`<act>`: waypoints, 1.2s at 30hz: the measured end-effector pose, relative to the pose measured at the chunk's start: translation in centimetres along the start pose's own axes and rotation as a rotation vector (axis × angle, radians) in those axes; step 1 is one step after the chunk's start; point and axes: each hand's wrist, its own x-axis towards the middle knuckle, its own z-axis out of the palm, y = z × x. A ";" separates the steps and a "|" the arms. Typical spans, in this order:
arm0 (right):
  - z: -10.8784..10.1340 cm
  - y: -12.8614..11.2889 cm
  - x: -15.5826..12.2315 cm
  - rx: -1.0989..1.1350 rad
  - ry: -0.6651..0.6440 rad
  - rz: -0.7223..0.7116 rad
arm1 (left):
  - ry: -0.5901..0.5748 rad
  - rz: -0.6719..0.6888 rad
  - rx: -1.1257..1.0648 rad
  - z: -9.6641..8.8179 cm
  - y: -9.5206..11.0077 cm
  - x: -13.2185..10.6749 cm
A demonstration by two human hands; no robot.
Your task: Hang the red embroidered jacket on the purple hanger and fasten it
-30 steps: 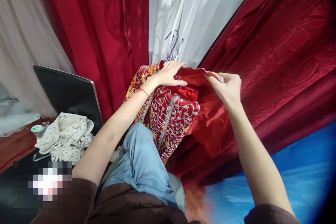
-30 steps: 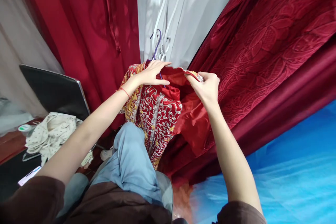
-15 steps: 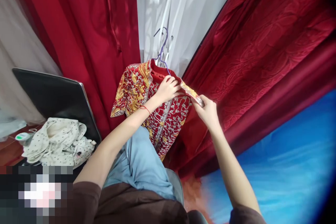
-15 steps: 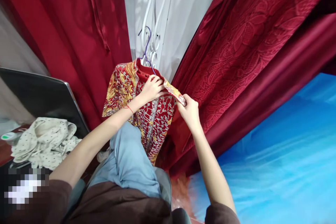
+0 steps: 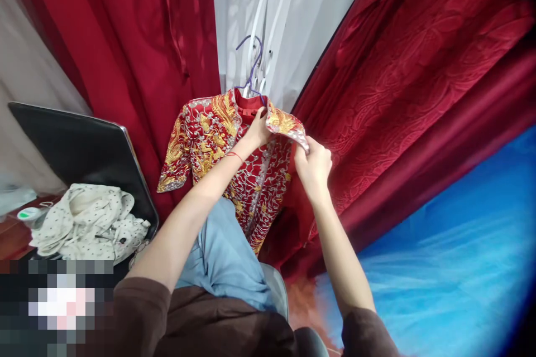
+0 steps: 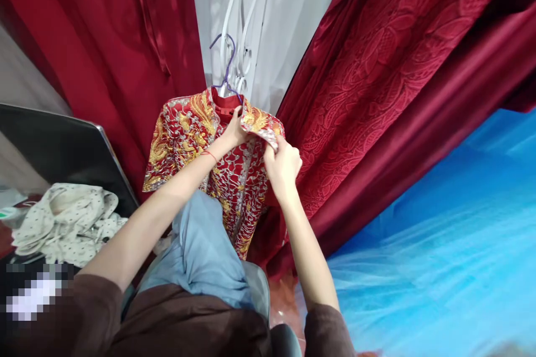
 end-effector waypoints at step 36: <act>15.3 -2.9 -8.0 -0.441 -0.313 -0.023 | -0.008 -1.161 -0.225 -6.9 -10.4 -15.2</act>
